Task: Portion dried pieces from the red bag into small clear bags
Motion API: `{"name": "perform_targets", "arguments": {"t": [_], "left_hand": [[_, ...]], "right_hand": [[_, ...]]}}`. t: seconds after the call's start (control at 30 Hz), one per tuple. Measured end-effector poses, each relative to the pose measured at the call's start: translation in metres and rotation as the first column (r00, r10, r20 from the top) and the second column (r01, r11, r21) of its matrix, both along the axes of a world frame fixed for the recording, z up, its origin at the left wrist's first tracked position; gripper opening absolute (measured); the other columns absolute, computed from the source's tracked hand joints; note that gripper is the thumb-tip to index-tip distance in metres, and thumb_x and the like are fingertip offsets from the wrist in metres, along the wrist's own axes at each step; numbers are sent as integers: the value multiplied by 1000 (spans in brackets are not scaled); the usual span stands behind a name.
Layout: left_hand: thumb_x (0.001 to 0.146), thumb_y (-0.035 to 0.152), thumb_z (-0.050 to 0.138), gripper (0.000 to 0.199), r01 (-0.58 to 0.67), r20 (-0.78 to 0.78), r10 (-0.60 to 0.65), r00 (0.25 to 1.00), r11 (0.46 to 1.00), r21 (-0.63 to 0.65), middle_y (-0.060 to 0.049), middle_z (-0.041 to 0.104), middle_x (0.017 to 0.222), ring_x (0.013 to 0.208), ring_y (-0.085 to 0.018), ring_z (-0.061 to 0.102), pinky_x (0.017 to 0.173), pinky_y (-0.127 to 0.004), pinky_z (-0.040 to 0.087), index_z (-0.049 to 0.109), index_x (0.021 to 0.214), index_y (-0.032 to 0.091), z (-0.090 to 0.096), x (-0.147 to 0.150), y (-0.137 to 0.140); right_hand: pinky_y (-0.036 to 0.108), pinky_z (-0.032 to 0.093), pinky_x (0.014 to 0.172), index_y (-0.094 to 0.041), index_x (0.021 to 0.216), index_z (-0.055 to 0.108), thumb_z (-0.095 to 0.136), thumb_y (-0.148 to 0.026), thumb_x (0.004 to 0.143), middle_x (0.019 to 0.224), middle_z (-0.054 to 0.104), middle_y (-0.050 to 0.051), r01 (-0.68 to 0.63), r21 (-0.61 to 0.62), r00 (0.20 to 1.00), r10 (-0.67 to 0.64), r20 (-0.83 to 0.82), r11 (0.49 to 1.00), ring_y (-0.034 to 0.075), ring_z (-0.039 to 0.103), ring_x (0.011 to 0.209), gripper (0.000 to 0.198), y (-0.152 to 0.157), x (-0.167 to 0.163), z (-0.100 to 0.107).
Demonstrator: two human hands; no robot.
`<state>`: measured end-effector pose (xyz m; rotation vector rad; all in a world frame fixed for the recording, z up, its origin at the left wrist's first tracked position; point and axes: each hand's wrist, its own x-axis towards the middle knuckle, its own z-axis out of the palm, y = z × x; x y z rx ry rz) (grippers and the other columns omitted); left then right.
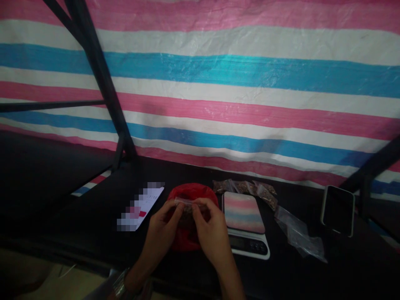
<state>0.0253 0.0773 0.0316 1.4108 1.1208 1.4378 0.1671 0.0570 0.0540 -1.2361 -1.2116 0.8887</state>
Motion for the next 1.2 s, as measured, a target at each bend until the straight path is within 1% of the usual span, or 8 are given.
{"name": "perform_targets", "arguments": {"t": [0.17, 0.47, 0.6, 0.73, 0.83, 0.93, 1.03, 1.2], "left_hand": [[93, 44, 68, 25, -7, 17, 7, 1000, 1000, -8, -5, 79, 94, 90, -23, 72, 84, -32, 57, 79, 91, 22, -2, -1, 0], [92, 43, 68, 23, -23, 17, 23, 1000, 1000, -1, -4, 78, 90, 86, -22, 72, 82, -32, 57, 78, 87, 23, 3, -4, -2], [93, 43, 68, 24, -10, 34, 10, 999, 1000, -2, -4, 79, 93, 89, -22, 74, 83, -32, 57, 79, 88, 22, 4, -4, -2], [93, 41, 69, 22, 16, 51, -16, 999, 1000, -3, -5, 80, 95, 92, -22, 74, 87, -33, 57, 79, 91, 22, 4, -3, -2], [91, 39, 71, 19, -9, 62, 9, 998, 1000, 4, -5, 81, 96, 94, -22, 75, 88, -33, 58, 79, 93, 22, 4, -2, -2], [89, 36, 71, 16, -29, 54, 27, 998, 999, 25, -5, 80, 93, 92, -22, 74, 87, -33, 58, 79, 89, 22, 6, -4, -3], [89, 33, 72, 15, -16, 55, 13, 998, 999, 41, -5, 81, 91, 89, -22, 74, 86, -33, 59, 81, 87, 22, 8, -5, -5], [89, 34, 72, 17, 43, 80, -45, 996, 999, 23, -6, 83, 97, 96, -23, 76, 91, -33, 59, 84, 92, 22, 9, -5, -5]], "right_hand": [[36, 58, 80, -21, 96, 78, 76, -62, 83, 92, 81, 7, -2, -25, 1000, 2, -21, 1000, 26, 74, 86, 43, 3, -1, -2], [36, 60, 81, -21, 97, 77, 68, -57, 92, 93, 79, 7, 17, 27, 998, -19, 54, 999, 25, 73, 83, 37, 1, -9, -3], [36, 60, 83, -21, 101, 77, 68, -54, 92, 98, 80, 8, -28, 20, 999, 28, 23, 999, 25, 75, 87, 35, 1, -12, -1], [33, 60, 79, -21, 94, 76, 68, -50, 92, 93, 79, 7, 3, 45, 998, -5, 59, 999, 24, 74, 84, 30, 1, -12, 3], [33, 59, 79, -21, 89, 75, 68, -48, 92, 91, 78, 7, 17, 63, 992, -25, 123, 998, 24, 73, 83, 28, 0, -12, 5], [33, 60, 83, -22, 92, 77, 69, -49, 92, 94, 79, 7, -14, 62, 992, 6, 124, 998, 24, 74, 89, 28, -1, -11, 5], [34, 60, 82, -22, 93, 77, 71, -50, 91, 93, 80, 7, -43, 52, 994, 37, 101, 998, 25, 75, 88, 29, -1, -12, 5], [36, 59, 82, -23, 85, 77, 73, -50, 89, 90, 79, 7, 19, 98, 992, -31, 124, 995, 25, 73, 86, 28, -1, -9, 8]]}}
